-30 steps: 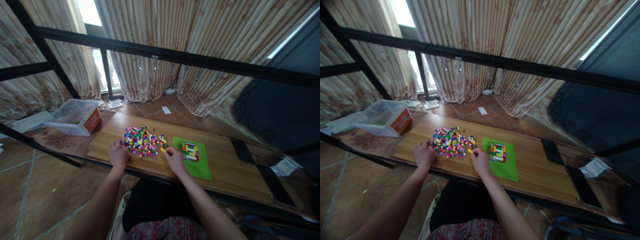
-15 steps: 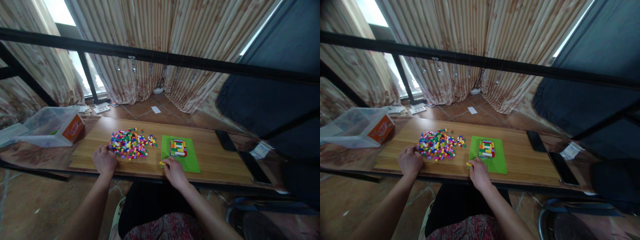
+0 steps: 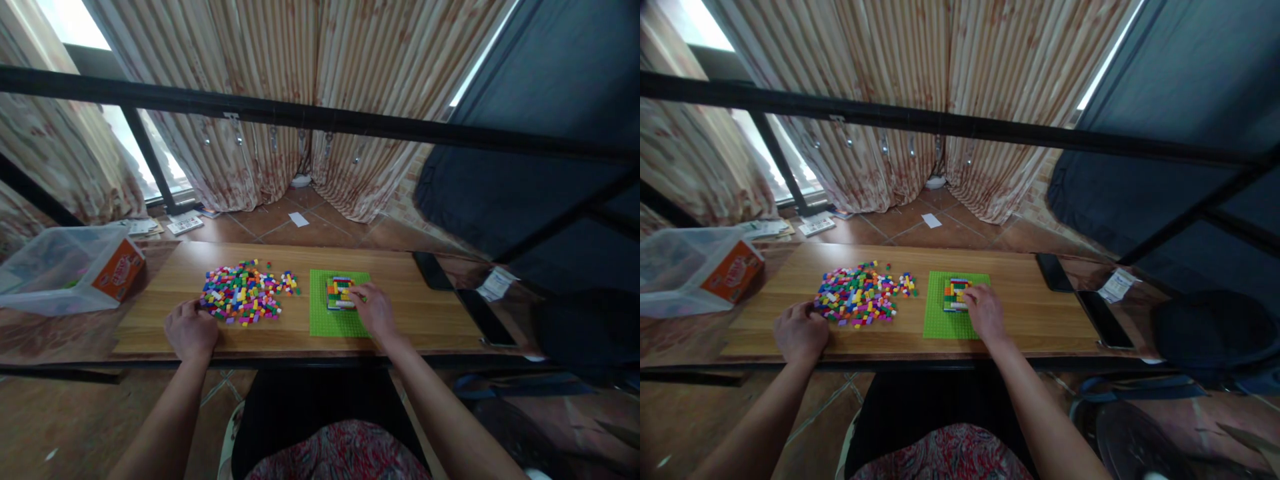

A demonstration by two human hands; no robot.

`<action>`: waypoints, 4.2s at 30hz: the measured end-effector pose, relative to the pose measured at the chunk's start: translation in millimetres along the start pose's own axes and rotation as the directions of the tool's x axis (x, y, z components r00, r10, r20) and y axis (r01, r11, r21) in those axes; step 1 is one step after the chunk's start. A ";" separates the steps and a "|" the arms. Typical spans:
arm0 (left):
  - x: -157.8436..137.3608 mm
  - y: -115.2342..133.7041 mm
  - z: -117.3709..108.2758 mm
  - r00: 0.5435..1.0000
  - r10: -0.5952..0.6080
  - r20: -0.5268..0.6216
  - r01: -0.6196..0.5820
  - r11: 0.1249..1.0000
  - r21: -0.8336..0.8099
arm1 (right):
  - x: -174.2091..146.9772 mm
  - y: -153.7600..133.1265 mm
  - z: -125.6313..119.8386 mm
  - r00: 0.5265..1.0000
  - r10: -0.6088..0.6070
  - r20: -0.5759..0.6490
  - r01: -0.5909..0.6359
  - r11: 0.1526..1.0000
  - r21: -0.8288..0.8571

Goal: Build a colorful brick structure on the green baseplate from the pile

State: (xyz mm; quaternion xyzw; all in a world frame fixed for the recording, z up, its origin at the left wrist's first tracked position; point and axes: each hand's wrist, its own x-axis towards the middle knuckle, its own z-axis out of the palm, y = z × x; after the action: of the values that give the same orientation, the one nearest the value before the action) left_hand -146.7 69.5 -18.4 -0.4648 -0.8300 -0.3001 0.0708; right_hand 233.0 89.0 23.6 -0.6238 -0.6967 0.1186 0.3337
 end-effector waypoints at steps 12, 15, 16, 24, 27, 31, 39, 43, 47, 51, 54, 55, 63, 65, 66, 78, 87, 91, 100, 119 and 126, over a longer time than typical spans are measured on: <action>1.0 -0.5 0.1 1.000 0.010 -0.002 -0.010 1.000 0.004 | 24.1 9.3 9.5 0.997 0.025 0.072 -0.028 0.999 0.042; 1.0 -1.4 1.4 1.000 0.004 0.004 -0.004 1.000 0.000 | 23.3 11.9 11.2 0.997 0.065 0.043 -0.069 0.993 0.100; 0.9 -1.6 1.7 1.000 0.002 0.003 -0.002 1.000 -0.005 | 22.7 12.6 12.2 0.996 0.081 0.027 -0.083 0.989 0.120; 0.6 -0.7 0.9 1.000 0.001 0.010 -0.001 1.000 0.008 | 20.5 14.9 15.8 0.990 0.139 -0.007 -0.134 0.965 0.226; 0.9 -0.2 0.8 1.000 0.002 0.010 -0.002 1.000 0.020 | 20.8 16.2 15.8 0.989 0.150 -0.003 -0.145 0.960 0.241; 1.0 -0.7 1.5 1.000 0.007 -0.006 -0.007 1.000 0.016 | 21.4 18.5 16.5 0.989 0.146 0.012 -0.144 0.955 0.260; 0.3 -1.4 1.8 1.000 0.026 -0.005 -0.026 0.999 0.028 | 22.2 22.2 17.7 0.993 0.119 0.020 -0.120 0.965 0.235; 0.8 -1.6 2.1 1.000 0.005 0.007 -0.005 0.999 0.036 | 24.0 22.1 15.1 0.998 0.054 0.032 -0.058 0.983 0.175; 0.9 -0.7 1.5 1.000 -0.004 0.010 0.004 1.000 0.031 | 25.3 21.4 11.6 0.996 -0.060 0.062 0.051 0.990 0.132; 0.7 0.2 0.9 1.000 -0.010 0.009 0.010 1.000 0.027 | 24.5 22.5 12.1 0.993 -0.100 0.056 0.093 0.988 0.122; 0.5 -0.5 1.4 1.000 -0.007 0.010 0.007 1.000 0.019 | 23.5 25.5 15.9 0.998 -0.053 0.024 0.048 0.985 0.167; 0.5 -0.9 1.7 1.000 -0.003 0.010 0.003 1.000 0.015 | 23.4 26.8 17.6 1.000 -0.022 0.015 0.019 0.980 0.197; 1.4 -2.4 3.8 1.000 0.000 0.000 0.000 1.000 0.010 | 26.3 30.7 31.9 0.954 0.298 0.044 -0.281 0.830 0.482; 1.5 -2.4 3.5 1.000 0.000 -0.003 0.000 1.000 -0.002 | 26.5 31.0 32.8 0.943 0.332 0.018 -0.298 0.818 0.492; 1.4 -2.4 3.4 1.000 0.003 -0.004 -0.003 1.000 -0.005 | 26.4 31.8 32.6 0.941 0.339 -0.003 -0.295 0.823 0.485; 2.3 -5.5 7.1 1.000 0.011 0.000 -0.011 0.999 0.030 | 30.4 46.1 51.3 0.911 0.383 -0.153 -0.284 0.852 0.439; 1.8 -3.4 3.9 1.000 0.023 0.007 -0.023 0.999 0.035 | 23.1 36.1 57.2 0.951 0.288 -0.110 -0.230 0.900 0.370; 1.6 -4.3 4.9 0.999 0.035 -0.001 -0.035 0.999 0.023 | 21.8 36.0 59.4 0.952 0.296 -0.080 -0.243 0.886 0.394; 1.4 0.8 -0.8 1.000 0.000 0.025 0.000 1.000 0.006 | 21.6 35.7 54.9 0.963 0.261 -0.069 -0.218 0.903 0.371; 2.2 0.3 -2.8 1.000 -0.011 0.028 0.010 1.000 0.023 | 21.1 47.4 51.0 0.980 0.197 -0.015 -0.170 0.883 0.437; -0.6 0.3 -4.8 1.000 0.007 0.011 -0.007 1.000 0.015 | 23.4 52.6 44.5 0.987 0.160 0.028 -0.158 0.905 0.395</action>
State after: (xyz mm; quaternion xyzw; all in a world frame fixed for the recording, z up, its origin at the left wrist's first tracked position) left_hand -147.0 66.5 -14.6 -0.4690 -0.8309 -0.2908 0.0709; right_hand 247.3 132.6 -32.9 -0.5986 -0.6042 0.2821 0.4439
